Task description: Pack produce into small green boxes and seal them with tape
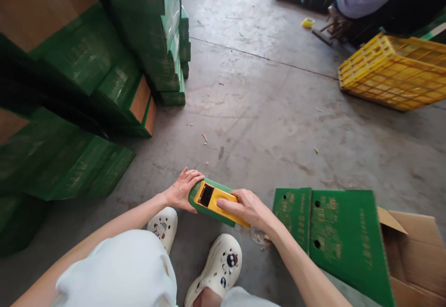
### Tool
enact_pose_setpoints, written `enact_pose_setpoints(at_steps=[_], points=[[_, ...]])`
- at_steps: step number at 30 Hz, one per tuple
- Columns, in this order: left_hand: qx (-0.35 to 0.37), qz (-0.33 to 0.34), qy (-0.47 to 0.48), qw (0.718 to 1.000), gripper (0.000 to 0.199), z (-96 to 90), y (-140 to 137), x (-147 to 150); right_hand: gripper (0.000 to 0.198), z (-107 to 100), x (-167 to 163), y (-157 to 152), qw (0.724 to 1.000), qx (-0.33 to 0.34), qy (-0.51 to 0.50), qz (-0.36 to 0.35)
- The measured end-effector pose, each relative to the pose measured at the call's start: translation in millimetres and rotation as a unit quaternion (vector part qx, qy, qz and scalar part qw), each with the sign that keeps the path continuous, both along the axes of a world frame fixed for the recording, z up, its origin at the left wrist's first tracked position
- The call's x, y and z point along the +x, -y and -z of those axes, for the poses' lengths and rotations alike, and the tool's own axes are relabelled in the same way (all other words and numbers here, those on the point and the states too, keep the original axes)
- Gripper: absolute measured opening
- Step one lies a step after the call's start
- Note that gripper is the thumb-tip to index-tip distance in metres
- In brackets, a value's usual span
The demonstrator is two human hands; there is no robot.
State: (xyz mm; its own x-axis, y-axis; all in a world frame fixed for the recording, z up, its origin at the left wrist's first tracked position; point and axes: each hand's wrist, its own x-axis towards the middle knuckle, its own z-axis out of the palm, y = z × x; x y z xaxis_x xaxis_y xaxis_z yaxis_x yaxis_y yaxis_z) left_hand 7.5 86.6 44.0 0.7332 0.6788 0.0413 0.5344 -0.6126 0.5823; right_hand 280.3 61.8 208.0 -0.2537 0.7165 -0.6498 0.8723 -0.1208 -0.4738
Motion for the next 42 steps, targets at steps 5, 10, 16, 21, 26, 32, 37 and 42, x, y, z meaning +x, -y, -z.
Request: enact_pose_setpoints(at_steps=[5,10,16,21,26,32,37,42], points=[[-0.019,-0.004,0.004,1.0,0.122,0.3,1.5,-2.6,0.051,-42.3,6.5,-4.5,0.996,0.003,0.083,-0.023],[-0.032,-0.008,0.013,0.999,0.124,1.0,3.3,-2.3,0.057,-43.8,60.0,23.1,0.996,-0.03,0.082,0.022],[-0.021,-0.007,0.007,1.0,0.125,-1.0,4.2,-1.3,0.051,-11.1,69.9,35.9,0.988,-0.029,0.146,0.025],[-0.006,0.001,-0.024,1.0,0.123,-10.8,3.8,-2.3,0.053,6.2,62.7,36.9,0.982,-0.029,0.184,0.018],[0.052,0.018,-0.11,0.992,0.126,-24.5,9.8,17.6,0.062,11.2,60.7,42.8,0.98,-0.02,0.198,0.018],[0.075,0.107,-0.133,0.982,0.131,-25.8,30.0,97.8,0.067,7.9,58.1,41.5,0.98,-0.027,0.193,0.031],[0.069,0.106,-0.093,0.988,0.112,-31.2,34.6,109.5,0.071,10.7,68.4,51.9,0.987,-0.029,0.151,0.034],[0.046,0.123,-0.099,0.986,0.113,-38.5,44.2,78.3,0.064,14.7,60.4,68.6,0.995,-0.025,0.1,0.016]])
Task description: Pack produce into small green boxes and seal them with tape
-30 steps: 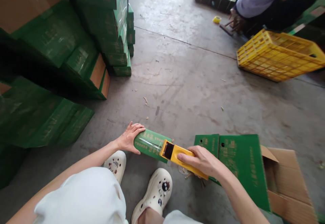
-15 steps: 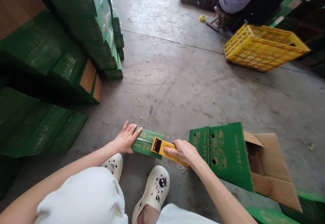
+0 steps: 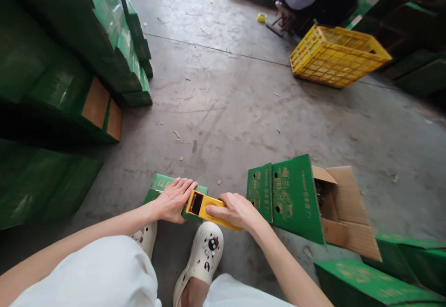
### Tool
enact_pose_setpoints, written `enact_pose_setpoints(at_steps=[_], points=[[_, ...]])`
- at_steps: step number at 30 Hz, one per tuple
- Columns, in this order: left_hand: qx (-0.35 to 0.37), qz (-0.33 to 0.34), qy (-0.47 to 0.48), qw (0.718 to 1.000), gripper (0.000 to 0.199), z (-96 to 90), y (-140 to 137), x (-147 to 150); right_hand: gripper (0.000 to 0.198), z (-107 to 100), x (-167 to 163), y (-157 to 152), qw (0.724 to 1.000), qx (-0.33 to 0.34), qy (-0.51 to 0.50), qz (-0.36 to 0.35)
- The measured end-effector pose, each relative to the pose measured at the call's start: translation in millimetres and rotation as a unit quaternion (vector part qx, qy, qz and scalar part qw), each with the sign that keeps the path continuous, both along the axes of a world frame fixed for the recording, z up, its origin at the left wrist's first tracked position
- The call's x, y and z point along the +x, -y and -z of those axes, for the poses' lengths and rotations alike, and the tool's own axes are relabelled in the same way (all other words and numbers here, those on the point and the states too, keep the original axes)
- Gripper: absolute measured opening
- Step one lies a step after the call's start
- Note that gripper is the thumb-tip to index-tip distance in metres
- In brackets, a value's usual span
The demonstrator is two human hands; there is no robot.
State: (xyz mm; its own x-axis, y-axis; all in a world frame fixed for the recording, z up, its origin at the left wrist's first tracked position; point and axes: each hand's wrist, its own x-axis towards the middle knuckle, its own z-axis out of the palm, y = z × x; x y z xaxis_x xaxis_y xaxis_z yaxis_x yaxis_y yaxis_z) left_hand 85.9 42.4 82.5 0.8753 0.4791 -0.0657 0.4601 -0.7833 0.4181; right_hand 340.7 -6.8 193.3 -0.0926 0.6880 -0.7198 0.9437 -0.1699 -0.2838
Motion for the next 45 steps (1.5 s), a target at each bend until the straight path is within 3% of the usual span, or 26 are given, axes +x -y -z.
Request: enact_pose_setpoints(at_steps=[5,8,11,16,25,28,32,35,39,42,45], points=[[0.011,-0.015,-0.018,1.0,0.111,3.7,13.2,-14.4,0.067,9.6,-18.1,-3.8,0.999,-0.024,0.011,-0.019],[0.011,-0.008,-0.018,1.0,0.113,5.8,14.2,-15.4,0.063,7.3,-13.0,-2.9,0.999,-0.031,-0.008,-0.024],[0.012,-0.011,-0.016,1.0,0.116,6.2,13.4,-17.0,0.052,-10.2,9.5,10.0,0.998,-0.049,-0.009,-0.026],[0.005,-0.002,-0.003,1.0,0.118,7.6,15.1,-21.0,0.041,-46.9,45.5,38.9,0.99,-0.075,0.115,0.019],[0.008,0.003,0.004,1.0,0.123,7.6,18.1,-24.5,0.041,-60.2,40.3,40.5,0.988,-0.095,0.114,0.034],[0.019,0.049,0.019,0.998,0.107,8.1,18.8,-30.6,0.043,-59.5,42.0,42.3,0.988,-0.093,0.121,0.027],[0.035,0.149,0.045,0.987,0.08,11.1,18.6,-39.4,0.049,-43.6,45.8,46.1,0.99,-0.087,0.111,0.018],[0.031,0.191,0.057,0.98,0.077,13.4,17.1,-40.3,0.055,-28.9,49.5,46.7,0.99,-0.086,0.106,0.025],[0.025,0.193,0.054,0.979,0.078,14.1,15.9,-35.3,0.055,-18.7,53.2,41.1,0.99,-0.079,0.114,0.018],[0.011,0.193,0.049,0.98,0.077,14.0,16.5,-33.0,0.049,-26.2,54.0,37.3,0.99,-0.087,0.113,0.014],[0.005,0.19,0.047,0.981,0.075,14.5,17.0,-34.2,0.046,-50.1,55.4,41.6,0.993,-0.092,0.063,0.033]])
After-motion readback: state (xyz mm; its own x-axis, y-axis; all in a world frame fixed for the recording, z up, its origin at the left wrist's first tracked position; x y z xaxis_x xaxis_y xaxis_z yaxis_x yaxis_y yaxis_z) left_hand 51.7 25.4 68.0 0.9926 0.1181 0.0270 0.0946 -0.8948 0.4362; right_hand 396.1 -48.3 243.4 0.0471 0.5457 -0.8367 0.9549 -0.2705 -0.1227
